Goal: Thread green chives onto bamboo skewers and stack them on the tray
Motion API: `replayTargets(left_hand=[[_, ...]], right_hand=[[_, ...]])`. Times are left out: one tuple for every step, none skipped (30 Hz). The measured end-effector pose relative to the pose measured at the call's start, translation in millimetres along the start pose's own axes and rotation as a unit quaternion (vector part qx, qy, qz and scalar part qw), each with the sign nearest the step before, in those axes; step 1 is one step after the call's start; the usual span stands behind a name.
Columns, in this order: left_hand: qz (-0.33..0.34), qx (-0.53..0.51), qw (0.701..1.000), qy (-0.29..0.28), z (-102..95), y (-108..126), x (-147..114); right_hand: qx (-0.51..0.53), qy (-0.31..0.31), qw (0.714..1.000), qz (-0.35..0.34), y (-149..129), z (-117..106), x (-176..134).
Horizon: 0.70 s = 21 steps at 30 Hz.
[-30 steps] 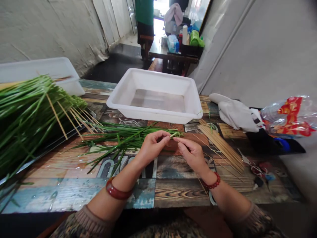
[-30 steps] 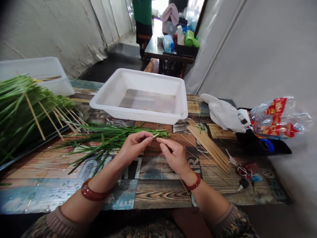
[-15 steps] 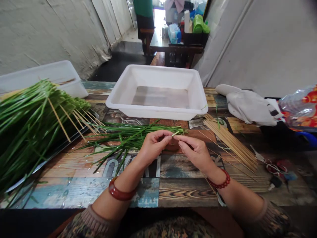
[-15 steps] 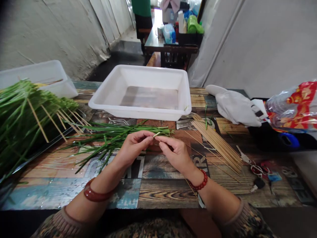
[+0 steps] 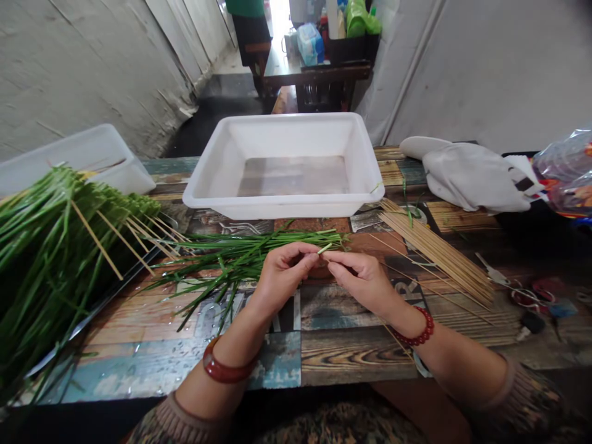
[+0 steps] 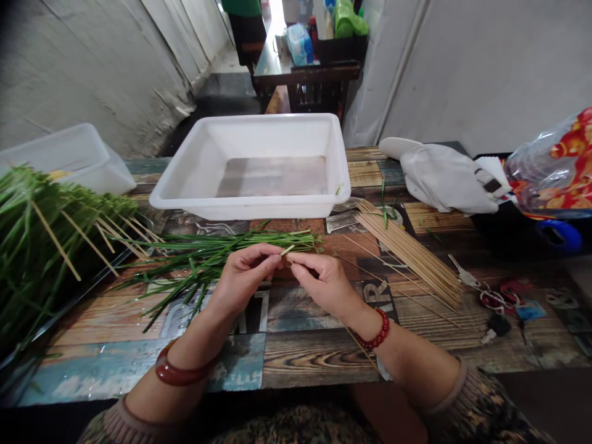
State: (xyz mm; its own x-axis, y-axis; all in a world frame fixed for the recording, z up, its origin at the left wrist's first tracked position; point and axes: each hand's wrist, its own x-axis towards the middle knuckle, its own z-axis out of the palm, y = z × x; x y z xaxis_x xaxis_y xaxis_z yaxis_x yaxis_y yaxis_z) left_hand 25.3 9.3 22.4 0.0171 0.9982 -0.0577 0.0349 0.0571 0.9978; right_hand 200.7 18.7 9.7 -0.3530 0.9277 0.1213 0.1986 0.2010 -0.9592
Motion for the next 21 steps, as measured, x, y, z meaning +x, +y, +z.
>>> replayTargets(left_hand=[[0.000,-0.003,1.000,0.001,0.2,0.7,-0.3],[-0.001,-0.006,1.000,0.002,0.3,1.4,-0.5],[-0.002,-0.009,1.000,0.003,0.4,1.9,-0.7],[-0.003,-0.010,1.000,0.003,0.3,2.2,-0.9],[-0.004,-0.009,1.000,0.003,0.2,2.3,-1.2],[-0.004,-0.006,1.000,0.003,0.1,2.1,-1.4],[-0.003,-0.002,1.000,0.003,-0.1,1.7,-1.6],[-0.003,0.002,1.000,0.003,-0.2,1.1,-1.7],[-0.003,0.006,1.000,0.004,-0.4,0.4,-1.9],[-0.002,0.009,1.000,0.005,-0.4,-0.2,-2.0],[-0.001,0.011,1.000,0.006,-0.4,-0.7,-2.0],[-0.001,0.012,1.000,0.007,-0.4,-1.0,-2.1],[0.000,0.012,1.000,0.007,-0.3,-1.1,-2.1],[0.000,0.013,1.000,0.006,-0.2,-0.9,-2.1],[0.000,0.014,1.000,0.006,0.0,-0.6,-2.1],[0.000,0.015,1.000,0.006,0.1,-0.2,-2.2],[0.002,0.017,1.000,0.006,0.3,0.2,-2.2],[0.004,0.021,1.000,0.006,0.3,0.6,-2.2],[0.008,0.024,1.000,0.007,0.4,0.8,-2.2],[0.013,0.029,0.999,0.007,0.3,0.9,-2.1],[0.021,0.037,0.999,0.007,0.2,0.8,-2.0]], right_hand=[[0.001,0.001,1.000,0.001,-0.1,0.0,-0.1],[0.001,0.002,1.000,0.001,-0.4,-0.2,-0.2],[0.001,0.004,1.000,0.000,-0.9,-0.4,-0.4],[-0.001,0.005,1.000,-0.001,-1.6,-0.6,-0.5],[-0.004,0.006,1.000,-0.003,-2.2,-0.8,-0.7],[-0.006,0.006,1.000,-0.004,-2.7,-1.0,-0.8],[-0.008,0.007,1.000,-0.004,-3.1,-1.1,-0.8],[-0.009,0.007,1.000,-0.004,-3.3,-1.1,-0.9],[-0.009,0.006,1.000,-0.002,-3.3,-1.0,-0.9],[-0.009,0.006,1.000,-0.001,-3.2,-0.8,-0.9],[-0.008,0.006,1.000,0.001,-2.9,-0.7,-1.0],[-0.007,0.005,1.000,0.003,-2.7,-0.5,-1.0],[-0.005,0.004,1.000,0.004,-2.4,-0.4,-1.1],[-0.004,0.003,1.000,0.004,-2.1,-0.4,-1.3],[-0.002,0.003,1.000,0.003,-1.9,-0.3,-1.4],[-0.001,0.002,1.000,0.003,-1.7,-0.4,-1.6],[0.001,0.003,1.000,0.003,-1.5,-0.4,-1.8],[0.003,0.003,1.000,0.003,-1.3,-0.4,-1.9],[0.006,0.003,1.000,0.005,-1.1,-0.4,-1.9],[0.010,0.002,1.000,0.007,-0.9,-0.4,-1.9],[0.015,0.002,1.000,0.010,-0.7,-0.3,-1.7]])
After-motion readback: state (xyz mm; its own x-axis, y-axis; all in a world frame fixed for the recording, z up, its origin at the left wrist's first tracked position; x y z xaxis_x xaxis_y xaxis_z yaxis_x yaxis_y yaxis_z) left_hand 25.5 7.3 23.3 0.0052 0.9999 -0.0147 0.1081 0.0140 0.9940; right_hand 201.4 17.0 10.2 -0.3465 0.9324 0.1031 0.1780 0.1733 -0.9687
